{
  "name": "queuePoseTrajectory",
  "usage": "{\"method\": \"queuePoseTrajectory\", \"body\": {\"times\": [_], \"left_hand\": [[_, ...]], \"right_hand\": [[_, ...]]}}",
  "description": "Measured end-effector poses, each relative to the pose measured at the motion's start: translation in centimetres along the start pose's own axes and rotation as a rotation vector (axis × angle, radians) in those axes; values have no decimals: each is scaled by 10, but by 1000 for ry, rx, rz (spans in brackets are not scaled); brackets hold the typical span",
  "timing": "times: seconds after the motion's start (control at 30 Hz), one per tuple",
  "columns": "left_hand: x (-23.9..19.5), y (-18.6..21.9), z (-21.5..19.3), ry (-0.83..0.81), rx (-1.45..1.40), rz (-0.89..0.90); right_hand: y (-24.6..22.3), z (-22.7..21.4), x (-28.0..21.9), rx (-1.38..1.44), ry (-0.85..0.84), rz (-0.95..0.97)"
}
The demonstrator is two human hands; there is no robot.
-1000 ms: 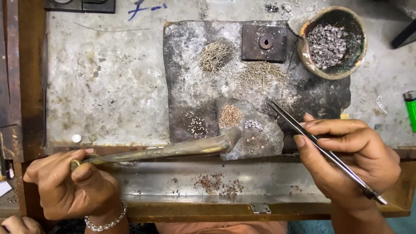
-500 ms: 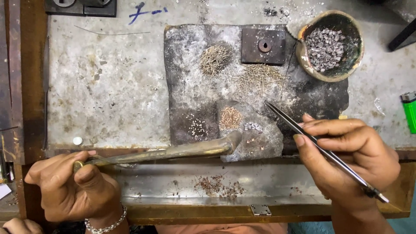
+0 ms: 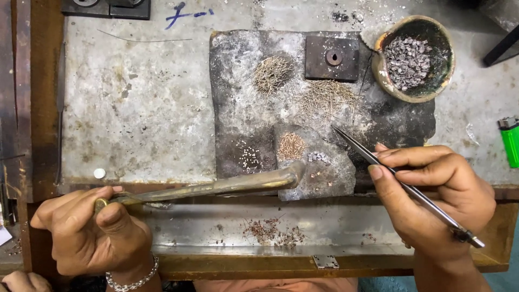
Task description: The person uses a blowtorch and tweezers to heat and fuse small metal pieces on a workbench. They repeatedly apply the flame to individual pieces, moving them with tweezers to ensure even heating and joining.
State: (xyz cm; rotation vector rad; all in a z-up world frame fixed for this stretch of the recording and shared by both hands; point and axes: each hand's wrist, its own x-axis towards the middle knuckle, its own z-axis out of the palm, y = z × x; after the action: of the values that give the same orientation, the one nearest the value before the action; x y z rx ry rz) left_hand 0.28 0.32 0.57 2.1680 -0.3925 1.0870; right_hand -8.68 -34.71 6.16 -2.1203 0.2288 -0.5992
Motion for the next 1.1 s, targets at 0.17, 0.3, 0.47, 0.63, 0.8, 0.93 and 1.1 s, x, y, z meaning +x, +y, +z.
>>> {"method": "queuePoseTrajectory", "body": {"times": [0.17,0.3,0.47,0.63,0.8,0.93,1.1], "left_hand": [[-6,0,5,35,-8,-42],[-3,8,7,6,8,-25],[-6,12,7,-57,-3,12],[-6,9,7,-57,-2,27],[-10,3,10,-36,-38,-18],[-9,6,12,-52,-40,-25],[-8,7,14,-73,-29,-1]], "right_hand": [[8,-2,-12,105,88,40],[21,-18,-46,384,110,-3],[-2,-15,-62,617,31,83],[53,-11,-78,740,106,75],[74,-2,-81,882,128,189],[81,-3,-79,915,87,206],[78,0,-80,877,149,263]]}}
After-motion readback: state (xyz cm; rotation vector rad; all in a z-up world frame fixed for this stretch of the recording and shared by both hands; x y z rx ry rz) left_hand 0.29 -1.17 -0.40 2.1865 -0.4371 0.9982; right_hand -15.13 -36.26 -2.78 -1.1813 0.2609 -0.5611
